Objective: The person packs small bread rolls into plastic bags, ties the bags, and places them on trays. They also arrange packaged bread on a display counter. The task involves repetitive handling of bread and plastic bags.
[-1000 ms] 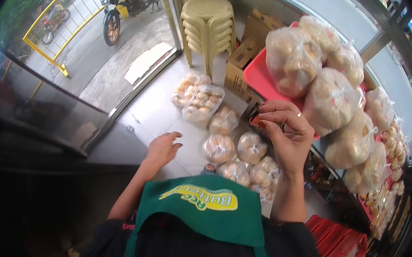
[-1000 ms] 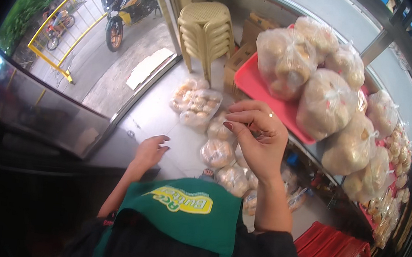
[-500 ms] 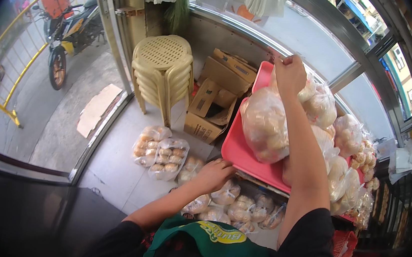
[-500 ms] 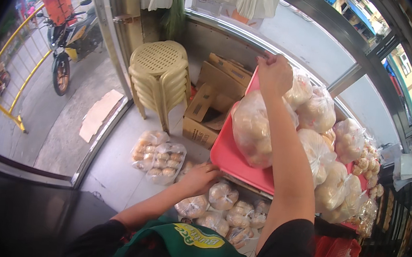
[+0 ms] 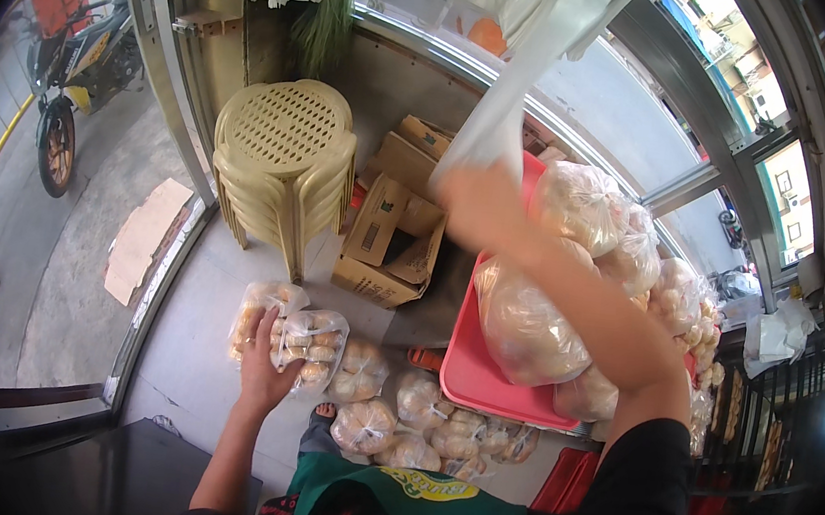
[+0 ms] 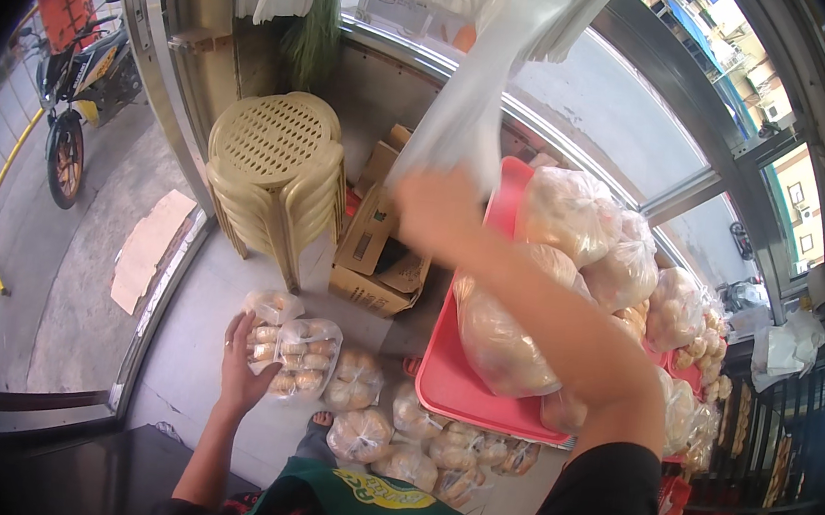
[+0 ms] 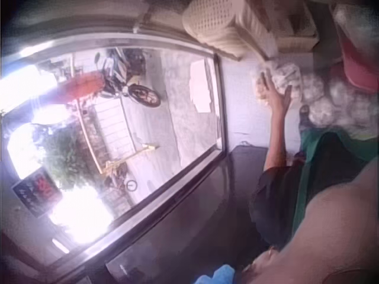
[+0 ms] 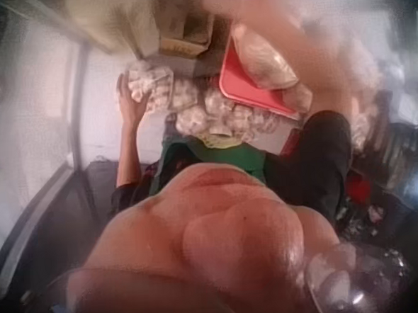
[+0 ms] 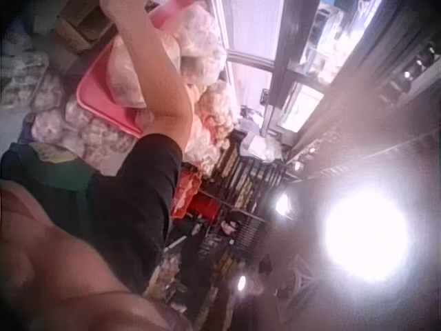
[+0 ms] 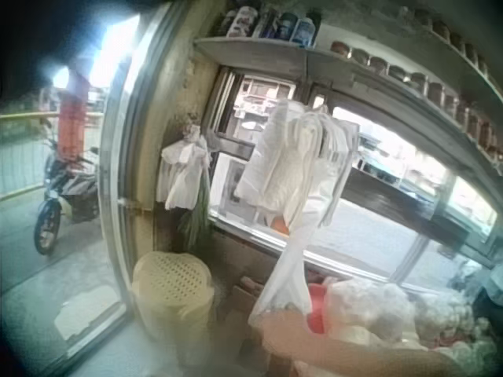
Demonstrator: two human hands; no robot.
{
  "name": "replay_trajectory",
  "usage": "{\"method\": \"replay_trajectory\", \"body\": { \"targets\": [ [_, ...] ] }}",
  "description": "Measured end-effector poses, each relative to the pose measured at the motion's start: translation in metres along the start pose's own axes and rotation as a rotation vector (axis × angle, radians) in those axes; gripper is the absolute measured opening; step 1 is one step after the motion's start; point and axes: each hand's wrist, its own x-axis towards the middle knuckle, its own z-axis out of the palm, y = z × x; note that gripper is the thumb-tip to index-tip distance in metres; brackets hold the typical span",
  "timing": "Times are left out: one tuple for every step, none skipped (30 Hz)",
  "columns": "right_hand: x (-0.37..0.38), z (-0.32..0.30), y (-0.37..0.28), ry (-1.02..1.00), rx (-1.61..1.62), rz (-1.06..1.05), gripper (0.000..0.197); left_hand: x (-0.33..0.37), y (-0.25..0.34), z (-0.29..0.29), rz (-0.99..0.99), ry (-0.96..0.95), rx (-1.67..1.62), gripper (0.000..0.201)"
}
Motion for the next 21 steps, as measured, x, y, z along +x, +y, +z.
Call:
{"method": "replay_trajectory", "body": {
  "targets": [
    [-0.013,0.007,-0.034,-0.282,0.185,-0.022,0.014,0.014,0.019,0.001,0.051,0.014,-0.114,0.087],
    [-0.032,0.011,-0.064,-0.388,0.532,-0.081,0.02,0.026,0.038,0.008,0.138,0.057,-0.181,0.08],
    [-0.045,0.01,-0.089,-0.49,0.594,-0.213,0.021,0.034,0.057,0.016,0.149,0.079,-0.264,0.073],
    [-0.054,0.007,-0.106,-0.482,0.653,-0.336,0.021,0.036,0.071,0.02,0.233,-0.013,-0.414,0.063],
    [-0.059,0.0,-0.115,-0.57,0.644,-0.425,0.022,0.037,0.082,0.025,0.238,-0.14,-0.551,0.052],
    [-0.053,-0.01,-0.109,-0.505,0.516,-0.467,0.022,0.037,0.089,0.03,0.261,-0.245,-0.687,0.042],
    [-0.041,-0.019,-0.095,-0.44,0.391,-0.525,0.021,0.034,0.093,0.035,0.129,-0.302,-0.659,0.035],
    [-0.019,-0.027,-0.07,-0.158,0.477,-0.383,0.016,0.029,0.095,0.041,0.016,-0.338,-0.632,0.028],
    [0.002,-0.03,-0.044,0.221,0.613,-0.157,0.011,0.024,0.092,0.045,-0.081,-0.373,-0.609,0.022],
    [0.032,-0.035,-0.006,0.579,0.578,-0.018,0.014,0.019,0.086,0.048,-0.131,-0.325,-0.572,0.018],
    [0.061,-0.038,0.034,0.777,0.551,0.226,0.026,0.014,0.077,0.051,-0.164,-0.27,-0.542,0.015],
    [0.087,-0.039,0.07,1.111,0.393,0.406,0.039,0.01,0.067,0.052,-0.196,-0.228,-0.511,0.012],
    [0.105,-0.038,0.105,1.153,0.256,0.722,0.05,0.005,0.055,0.052,-0.231,-0.184,-0.474,0.012],
    [0.115,-0.032,0.134,1.199,0.324,0.91,0.051,0.001,0.042,0.049,-0.269,-0.156,-0.435,0.013],
    [0.121,-0.027,0.158,1.121,0.312,0.902,0.044,-0.002,0.029,0.046,-0.328,-0.133,-0.39,0.013],
    [0.125,-0.02,0.174,0.991,0.357,0.99,0.038,-0.005,0.016,0.043,-0.336,-0.095,-0.36,0.013],
    [0.128,-0.014,0.184,1.011,0.374,0.9,0.033,-0.007,0.004,0.039,-0.363,-0.064,-0.326,0.014],
    [0.128,-0.01,0.191,0.998,0.421,0.877,0.029,-0.009,-0.005,0.036,-0.389,-0.037,-0.292,0.014],
    [0.124,-0.008,0.194,1.001,0.456,0.858,0.025,-0.01,-0.014,0.033,-0.414,0.007,-0.3,0.015],
    [0.123,-0.007,0.194,1.079,0.423,0.806,0.016,-0.01,-0.021,0.03,-0.436,0.054,-0.309,0.015],
    [0.12,-0.009,0.194,1.068,0.381,0.813,0.017,-0.009,-0.026,0.028,-0.453,0.102,-0.32,0.015]
  ]
}}
